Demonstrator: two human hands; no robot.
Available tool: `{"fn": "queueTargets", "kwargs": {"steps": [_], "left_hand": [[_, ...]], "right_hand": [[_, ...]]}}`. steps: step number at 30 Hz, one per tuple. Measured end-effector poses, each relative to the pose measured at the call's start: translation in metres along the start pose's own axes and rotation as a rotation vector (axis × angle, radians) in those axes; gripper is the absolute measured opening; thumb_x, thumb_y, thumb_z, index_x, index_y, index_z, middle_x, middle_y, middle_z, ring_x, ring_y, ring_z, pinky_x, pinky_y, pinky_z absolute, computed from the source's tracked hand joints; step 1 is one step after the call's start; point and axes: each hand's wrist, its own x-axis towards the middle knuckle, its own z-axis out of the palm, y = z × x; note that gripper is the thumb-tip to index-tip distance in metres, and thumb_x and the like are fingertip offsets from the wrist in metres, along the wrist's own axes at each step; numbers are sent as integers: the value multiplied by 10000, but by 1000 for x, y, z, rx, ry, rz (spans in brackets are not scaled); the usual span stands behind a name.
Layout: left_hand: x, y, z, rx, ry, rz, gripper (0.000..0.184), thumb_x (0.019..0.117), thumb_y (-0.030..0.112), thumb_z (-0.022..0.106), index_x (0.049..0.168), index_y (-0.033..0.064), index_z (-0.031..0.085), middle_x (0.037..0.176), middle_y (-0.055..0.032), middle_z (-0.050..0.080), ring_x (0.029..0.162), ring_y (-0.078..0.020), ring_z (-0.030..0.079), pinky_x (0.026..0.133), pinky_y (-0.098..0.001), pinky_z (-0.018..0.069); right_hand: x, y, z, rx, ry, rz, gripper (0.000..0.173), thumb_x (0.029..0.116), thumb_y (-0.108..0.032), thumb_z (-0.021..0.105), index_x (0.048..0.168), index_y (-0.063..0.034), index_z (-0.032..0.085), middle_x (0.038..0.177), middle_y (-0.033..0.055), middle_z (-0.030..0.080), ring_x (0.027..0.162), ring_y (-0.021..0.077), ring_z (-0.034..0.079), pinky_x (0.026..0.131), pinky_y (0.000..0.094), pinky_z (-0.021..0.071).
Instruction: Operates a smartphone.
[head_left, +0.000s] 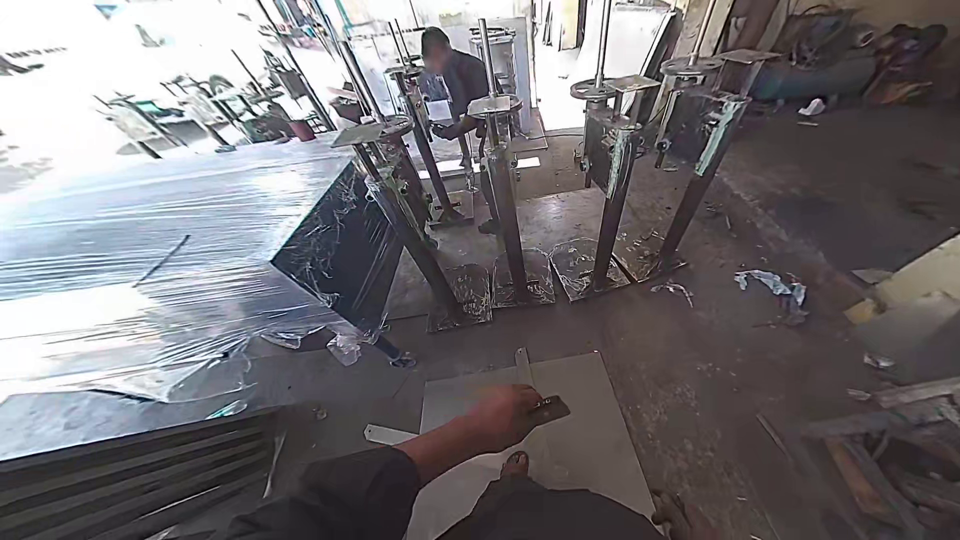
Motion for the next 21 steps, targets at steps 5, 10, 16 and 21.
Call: {"fn": "queueTargets", "kwargs": {"steps": [5,10,16,21], "left_hand": [[56,92,68,-391,473,244,236,988,182,646,1007,-40,725,1023,-168,746,911,-209,725,852,-358,593],[51,114,104,-377,250,345,196,947,120,666,1046,-42,714,1056,-186,733,908,-246,721,831,-391,595],[36,112,121,-891,-276,62,357,909,49,703,1224,-90,607,1059,-166,716,958,-176,701,908,-393,575],[30,106,134,-1536,-497,102,278,957,139,590,1230,110,639,1096,-28,751,999,-144,724,928,-374,589]], "right_hand": [[14,-94,-7,856,-57,87,632,1135,-452,159,1330,-73,625,993,66,779,461,7,438,405,174,297],[-13,-98,-21,1214,55,-79,436,1131,-404,250,1187,-170,614,880,1,751,526,5,552,426,147,380],[-41,-111,-21,833,283,-267,219,911,-79,706,1121,-61,642,848,-22,747,695,32,691,664,201,599],[-57,-124,-14,785,259,-361,237,886,-39,722,1118,-35,675,933,-4,779,842,68,746,789,241,632]]}}
